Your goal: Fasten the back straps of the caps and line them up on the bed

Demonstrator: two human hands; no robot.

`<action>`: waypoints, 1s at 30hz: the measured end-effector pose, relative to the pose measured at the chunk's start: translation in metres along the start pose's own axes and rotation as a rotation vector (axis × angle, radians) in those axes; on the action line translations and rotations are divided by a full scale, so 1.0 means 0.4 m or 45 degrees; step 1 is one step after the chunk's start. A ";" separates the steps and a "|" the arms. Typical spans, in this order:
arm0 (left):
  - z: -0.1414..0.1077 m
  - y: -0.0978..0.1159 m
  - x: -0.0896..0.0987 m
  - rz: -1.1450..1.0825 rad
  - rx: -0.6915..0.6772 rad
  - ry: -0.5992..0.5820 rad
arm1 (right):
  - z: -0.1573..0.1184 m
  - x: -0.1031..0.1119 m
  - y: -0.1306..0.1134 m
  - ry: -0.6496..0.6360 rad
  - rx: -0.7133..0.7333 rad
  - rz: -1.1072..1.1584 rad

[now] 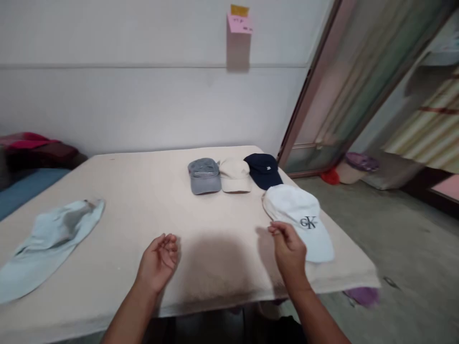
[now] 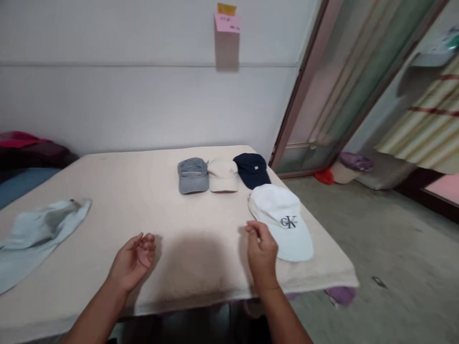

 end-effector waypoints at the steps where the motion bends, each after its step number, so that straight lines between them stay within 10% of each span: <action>1: -0.004 0.025 0.011 -0.020 -0.040 0.018 | -0.032 -0.067 -0.046 -0.156 0.043 0.066; 6: -0.035 0.220 0.100 -0.154 -0.323 0.138 | -0.213 -0.324 -0.228 -0.783 0.300 0.168; 16: -0.219 0.650 0.414 -0.381 -0.866 0.562 | -0.392 -0.560 -0.330 -1.104 0.477 0.152; 22: -0.244 0.706 0.467 -0.322 -0.755 0.493 | -0.459 -0.626 -0.361 -1.199 0.566 0.010; 30: -0.166 0.672 0.386 -0.320 -0.544 0.231 | -0.465 -0.658 -0.356 -1.204 0.524 -0.085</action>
Point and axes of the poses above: each hand's wrist, its own z-axis towards the middle knuckle, its own x-axis out of the back of the hand, y = z × x, the point moved 9 cm from there along z, towards the middle knuckle, and after that the axes turned 10 degrees about -z, right-handed, at the moved point
